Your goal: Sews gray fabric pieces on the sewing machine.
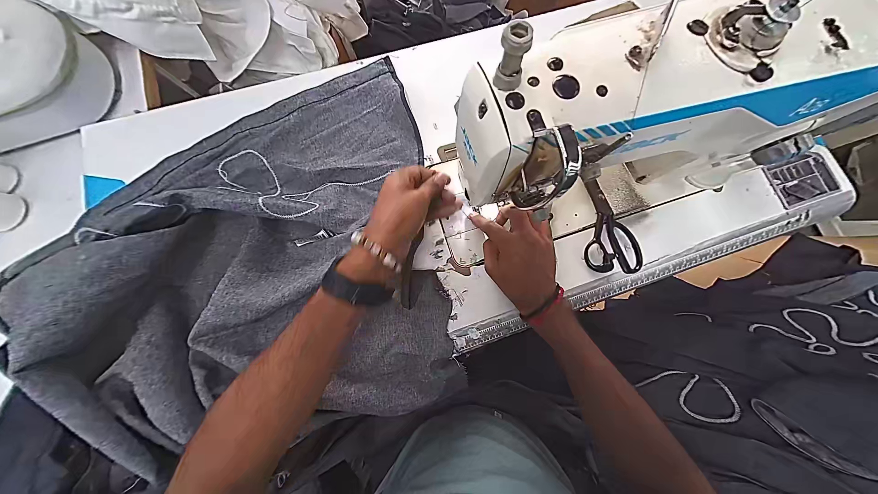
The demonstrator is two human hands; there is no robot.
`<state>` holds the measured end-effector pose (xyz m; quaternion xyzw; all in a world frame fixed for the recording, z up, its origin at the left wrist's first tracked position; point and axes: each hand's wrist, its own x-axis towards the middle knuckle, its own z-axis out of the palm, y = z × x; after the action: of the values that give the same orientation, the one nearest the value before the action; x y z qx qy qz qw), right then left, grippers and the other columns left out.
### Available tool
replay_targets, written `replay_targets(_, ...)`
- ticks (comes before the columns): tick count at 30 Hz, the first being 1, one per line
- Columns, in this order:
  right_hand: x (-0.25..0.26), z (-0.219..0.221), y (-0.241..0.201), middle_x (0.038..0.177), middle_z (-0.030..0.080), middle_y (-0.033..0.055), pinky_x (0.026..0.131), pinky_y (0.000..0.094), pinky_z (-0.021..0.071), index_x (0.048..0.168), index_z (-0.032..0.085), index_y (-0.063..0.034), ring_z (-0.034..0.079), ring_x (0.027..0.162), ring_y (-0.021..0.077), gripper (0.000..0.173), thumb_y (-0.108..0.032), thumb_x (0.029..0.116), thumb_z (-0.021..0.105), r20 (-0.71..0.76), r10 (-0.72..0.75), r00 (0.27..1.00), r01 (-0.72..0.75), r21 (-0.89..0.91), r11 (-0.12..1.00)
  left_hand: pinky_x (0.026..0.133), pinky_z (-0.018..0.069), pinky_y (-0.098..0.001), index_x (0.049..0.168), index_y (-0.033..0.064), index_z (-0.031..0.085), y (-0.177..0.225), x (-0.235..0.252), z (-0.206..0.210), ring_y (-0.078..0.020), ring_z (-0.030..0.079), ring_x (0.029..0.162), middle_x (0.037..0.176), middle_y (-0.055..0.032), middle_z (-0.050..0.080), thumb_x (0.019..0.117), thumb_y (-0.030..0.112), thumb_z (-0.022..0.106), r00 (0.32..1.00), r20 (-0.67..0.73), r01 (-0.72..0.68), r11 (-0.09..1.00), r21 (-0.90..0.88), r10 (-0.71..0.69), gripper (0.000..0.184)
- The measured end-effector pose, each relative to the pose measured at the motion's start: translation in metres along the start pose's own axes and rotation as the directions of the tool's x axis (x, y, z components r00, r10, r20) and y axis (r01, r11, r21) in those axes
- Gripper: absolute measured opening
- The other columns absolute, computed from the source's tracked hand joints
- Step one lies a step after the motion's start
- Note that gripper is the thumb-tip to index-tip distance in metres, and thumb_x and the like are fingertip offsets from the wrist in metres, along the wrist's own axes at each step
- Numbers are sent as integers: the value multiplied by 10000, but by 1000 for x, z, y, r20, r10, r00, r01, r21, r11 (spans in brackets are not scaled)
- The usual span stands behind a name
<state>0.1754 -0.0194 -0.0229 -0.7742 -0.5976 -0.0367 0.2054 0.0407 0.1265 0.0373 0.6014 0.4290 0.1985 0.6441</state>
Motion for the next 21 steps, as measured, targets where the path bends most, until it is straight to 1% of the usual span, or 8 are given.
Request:
replay_targets(3,1,3,-2,1073,662,88,797,487,480,1268,743,-335,611,1030,307,407,-167,944,565,-16,8,1000,-8,-14,1000,747,633,-319,1111,4,688,14,57,14,-122,722,762,911,-69,722,1056,170,548,999,-30,15,992,123,-12,224)
replay_targets(6,0,4,-1,1069,655,96,801,480,489,1274,740,-316,616,1015,301,389,-171,964,554,-28,7,1000,-7,-4,1000,716,535,-271,978,59,669,48,58,30,-64,625,768,859,-21,654,1037,124,538,997,-1,-72,943,324,77,157)
replay_targets(9,-4,3,1,1060,679,108,795,476,514,1216,767,-205,638,980,305,332,-153,962,559,-113,-49,992,54,40,998,1003,482,-423,1198,-59,651,75,72,25,-260,645,1091,1152,-219,682,1047,59,501,960,17,-247,816,523,280,243)
replay_targets(13,-41,-15,-27,1054,732,98,820,456,560,1163,763,-142,687,975,268,279,-306,980,631,-201,-203,958,244,206,948,825,538,-380,932,64,723,92,146,-40,-163,679,849,846,-56,700,961,234,610,744,-398,-199,746,635,537,206)
replay_targets(15,-80,-25,-55,1146,739,63,961,428,546,1192,744,-182,683,1096,220,327,-411,979,646,-148,-398,905,425,305,852,848,553,-417,1061,66,717,94,110,-60,-181,692,878,921,-70,717,1011,278,547,805,-236,-226,648,728,545,276)
replay_targets(17,-109,-18,-70,1433,633,33,1182,453,392,1371,645,-266,538,1384,215,412,-465,1021,560,-12,-568,823,545,303,782,905,581,-473,1180,41,692,75,72,-68,-214,716,936,1018,-114,729,1052,274,507,899,123,-353,531,771,420,324)
replay_targets(19,-123,-6,-66,1579,501,39,1261,478,287,1489,549,-250,400,1505,236,430,-353,1075,493,82,-629,773,583,299,756,948,543,-552,1193,70,725,38,46,-67,-269,711,1052,1128,-119,743,1063,288,514,915,321,-401,444,802,246,330)
replay_targets(21,-128,-13,-54,1332,705,35,1150,432,474,1304,694,-185,624,1303,216,292,-150,1055,547,-52,-614,787,594,330,734,1161,410,-534,1358,147,673,-1,43,-72,-266,554,1376,1440,-42,630,1067,286,463,880,394,-464,308,831,264,385)
